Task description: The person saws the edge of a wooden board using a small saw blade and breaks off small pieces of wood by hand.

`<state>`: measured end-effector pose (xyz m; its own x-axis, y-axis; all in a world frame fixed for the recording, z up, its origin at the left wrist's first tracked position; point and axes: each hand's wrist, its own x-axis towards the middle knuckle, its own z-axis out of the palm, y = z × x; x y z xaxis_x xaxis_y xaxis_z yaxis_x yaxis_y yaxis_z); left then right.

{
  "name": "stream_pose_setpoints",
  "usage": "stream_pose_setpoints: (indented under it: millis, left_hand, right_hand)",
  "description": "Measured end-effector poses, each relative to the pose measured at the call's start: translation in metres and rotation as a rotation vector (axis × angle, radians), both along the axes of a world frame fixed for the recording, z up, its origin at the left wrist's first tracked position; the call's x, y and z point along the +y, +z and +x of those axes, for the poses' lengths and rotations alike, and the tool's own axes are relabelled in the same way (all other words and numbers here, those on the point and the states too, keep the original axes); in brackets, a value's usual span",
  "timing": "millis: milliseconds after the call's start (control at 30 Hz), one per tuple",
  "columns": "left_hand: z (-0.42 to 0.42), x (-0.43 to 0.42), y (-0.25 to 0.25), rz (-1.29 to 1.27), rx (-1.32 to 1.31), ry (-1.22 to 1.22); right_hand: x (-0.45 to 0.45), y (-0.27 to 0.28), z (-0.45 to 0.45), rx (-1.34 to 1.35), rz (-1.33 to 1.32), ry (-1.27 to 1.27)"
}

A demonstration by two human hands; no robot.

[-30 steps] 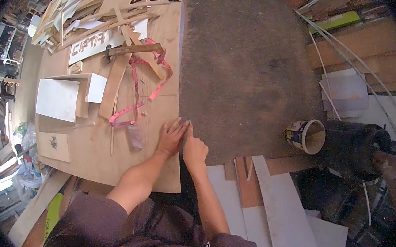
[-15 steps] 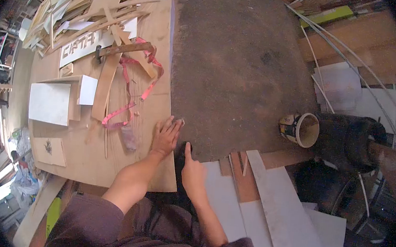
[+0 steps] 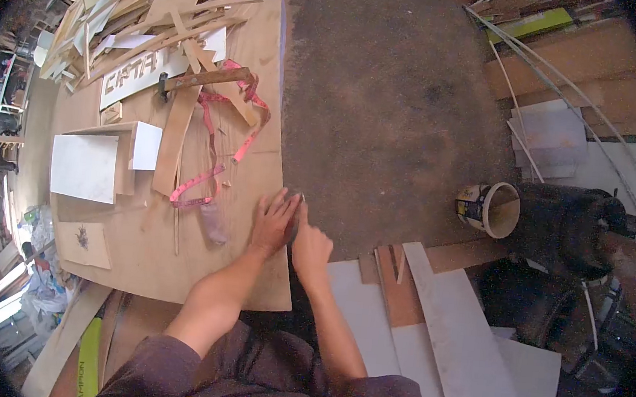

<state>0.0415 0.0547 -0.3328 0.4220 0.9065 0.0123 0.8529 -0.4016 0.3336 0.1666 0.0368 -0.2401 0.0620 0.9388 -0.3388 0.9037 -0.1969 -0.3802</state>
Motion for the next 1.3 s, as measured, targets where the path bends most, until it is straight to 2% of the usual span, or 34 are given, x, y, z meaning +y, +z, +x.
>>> stream_pose_setpoints:
  millis: [133,200,233,267,333,433,567,600,667,767,833,900,1000,1033,1100,1200,1300]
  left_hand:
    - [-0.001,0.001,-0.003,0.057,0.000,-0.003]
    - [0.002,0.001,0.000,0.051,-0.085,0.021]
    - [0.003,0.000,0.000,0.046,-0.088,0.028]
    - [0.003,-0.002,0.002,0.032,-0.061,0.025]
    - [0.001,0.004,0.001,0.035,-0.025,0.017]
    - [-0.004,0.006,-0.003,0.056,0.016,-0.031]
    - [0.000,0.001,0.002,0.006,-0.070,0.008]
    - [0.000,0.002,0.004,-0.031,-0.081,0.007]
    - [0.001,-0.003,0.004,-0.037,-0.062,0.002]
    - [-0.002,-0.001,0.006,-0.037,0.018,-0.014]
    - [-0.002,0.008,0.004,-0.034,0.076,-0.017]
    - [-0.001,0.002,0.003,0.025,-0.079,0.002]
    - [-0.001,0.002,0.003,-0.015,-0.019,-0.021]
    - [-0.002,0.001,0.004,-0.013,-0.019,-0.031]
    - [-0.001,0.002,0.001,-0.040,0.019,-0.026]
    - [0.000,0.001,-0.004,0.050,-0.048,-0.003]
    - [0.003,-0.002,-0.001,-0.049,-0.027,0.017]
  right_hand:
    - [-0.012,0.025,0.004,-0.031,-0.117,0.019]
    - [-0.038,0.052,0.013,0.061,-0.143,-0.034]
    - [-0.034,0.055,0.012,-0.001,-0.214,-0.023]
    - [-0.028,0.042,0.009,-0.001,-0.220,-0.027]
    - [-0.004,-0.001,0.003,-0.019,-0.065,0.029]
    - [0.014,-0.011,-0.006,0.012,-0.048,0.004]
    - [-0.034,0.046,0.004,0.025,-0.160,-0.051]
    - [-0.029,0.043,0.006,0.020,-0.160,-0.045]
    - [-0.021,0.028,0.006,0.018,-0.103,-0.019]
    - [0.016,-0.027,-0.006,0.012,0.034,-0.034]
    - [0.010,-0.007,-0.003,-0.003,-0.019,-0.022]
    - [-0.014,0.034,0.004,-0.042,-0.239,-0.016]
    - [-0.029,0.041,0.005,0.005,-0.257,-0.030]
    - [-0.021,0.027,0.002,0.006,-0.256,-0.040]
    - [0.014,-0.008,-0.006,0.059,-0.065,-0.055]
    - [0.009,0.006,-0.001,0.030,-0.142,-0.054]
    - [-0.029,0.033,0.008,0.007,-0.189,-0.042]
